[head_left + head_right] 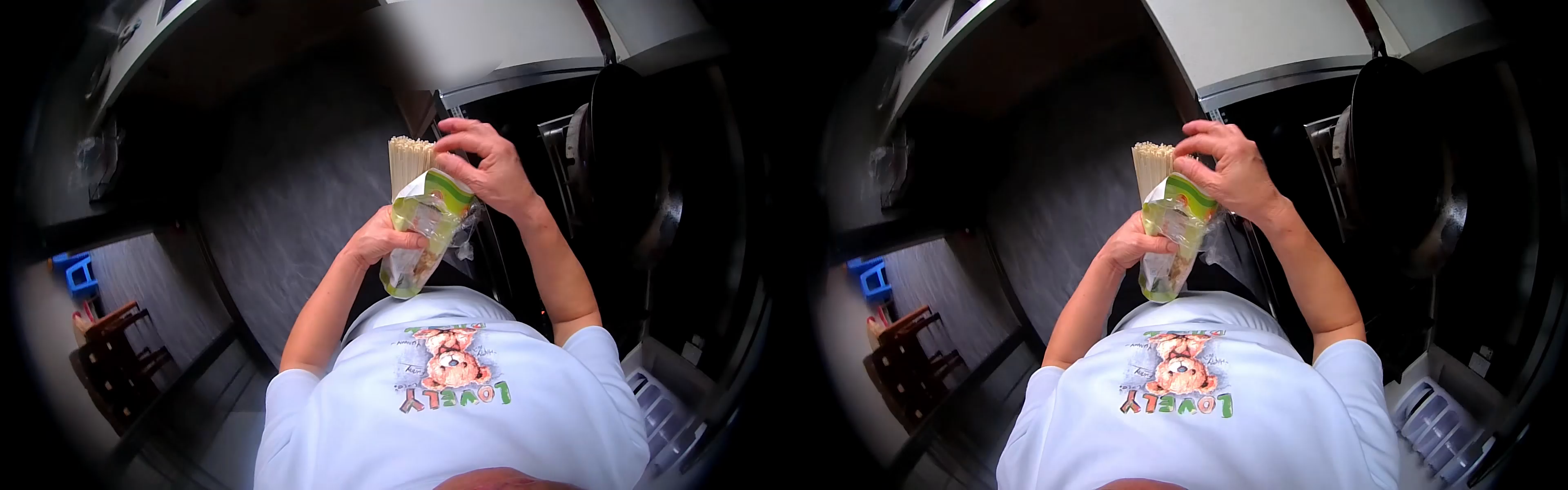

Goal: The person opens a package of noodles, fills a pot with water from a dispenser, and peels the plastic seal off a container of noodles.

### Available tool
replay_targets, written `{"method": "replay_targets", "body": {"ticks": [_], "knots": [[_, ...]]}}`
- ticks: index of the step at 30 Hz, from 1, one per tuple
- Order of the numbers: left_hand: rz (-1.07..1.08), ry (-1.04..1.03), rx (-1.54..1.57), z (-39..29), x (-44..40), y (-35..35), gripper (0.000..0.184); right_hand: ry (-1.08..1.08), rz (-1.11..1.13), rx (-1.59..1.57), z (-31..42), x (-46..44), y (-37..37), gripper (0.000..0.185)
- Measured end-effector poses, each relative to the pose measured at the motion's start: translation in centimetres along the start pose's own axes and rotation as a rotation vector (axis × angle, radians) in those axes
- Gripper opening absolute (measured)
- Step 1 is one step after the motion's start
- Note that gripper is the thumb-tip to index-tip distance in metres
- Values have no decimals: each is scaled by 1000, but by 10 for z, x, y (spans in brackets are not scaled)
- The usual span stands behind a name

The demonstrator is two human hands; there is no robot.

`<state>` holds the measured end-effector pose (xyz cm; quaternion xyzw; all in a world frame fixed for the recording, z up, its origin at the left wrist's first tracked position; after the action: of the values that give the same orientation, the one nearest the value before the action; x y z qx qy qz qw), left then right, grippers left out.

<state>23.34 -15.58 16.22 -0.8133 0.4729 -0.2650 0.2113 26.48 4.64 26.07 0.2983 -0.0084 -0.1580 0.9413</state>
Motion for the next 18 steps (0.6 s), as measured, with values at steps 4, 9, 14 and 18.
{"method": "replay_targets", "body": {"ticks": [4,9,14,18], "knots": [[40,25,58,-19,-26,20,48,-239,-3,-137,-1,-10,22,19],[144,89,48,-35,-62,49,48,-498,58,-260,-11,-20,22,17],[245,176,57,-60,-93,83,45,-565,-7,-372,-12,-56,5,13],[321,214,39,-76,-104,86,44,-647,39,-417,-18,-65,6,12]]}}
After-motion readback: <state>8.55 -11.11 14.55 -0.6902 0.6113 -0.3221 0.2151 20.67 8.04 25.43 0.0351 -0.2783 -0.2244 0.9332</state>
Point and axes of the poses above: each hand's wrist, its own x-axis away from the middle knuckle, its own y-axis out of the back of the hand, z = x × y, the point moved 1 cm from there along -x, towards the middle knuckle, and after that the axes turned 12 degrees about -y, right-handed, at the moved point
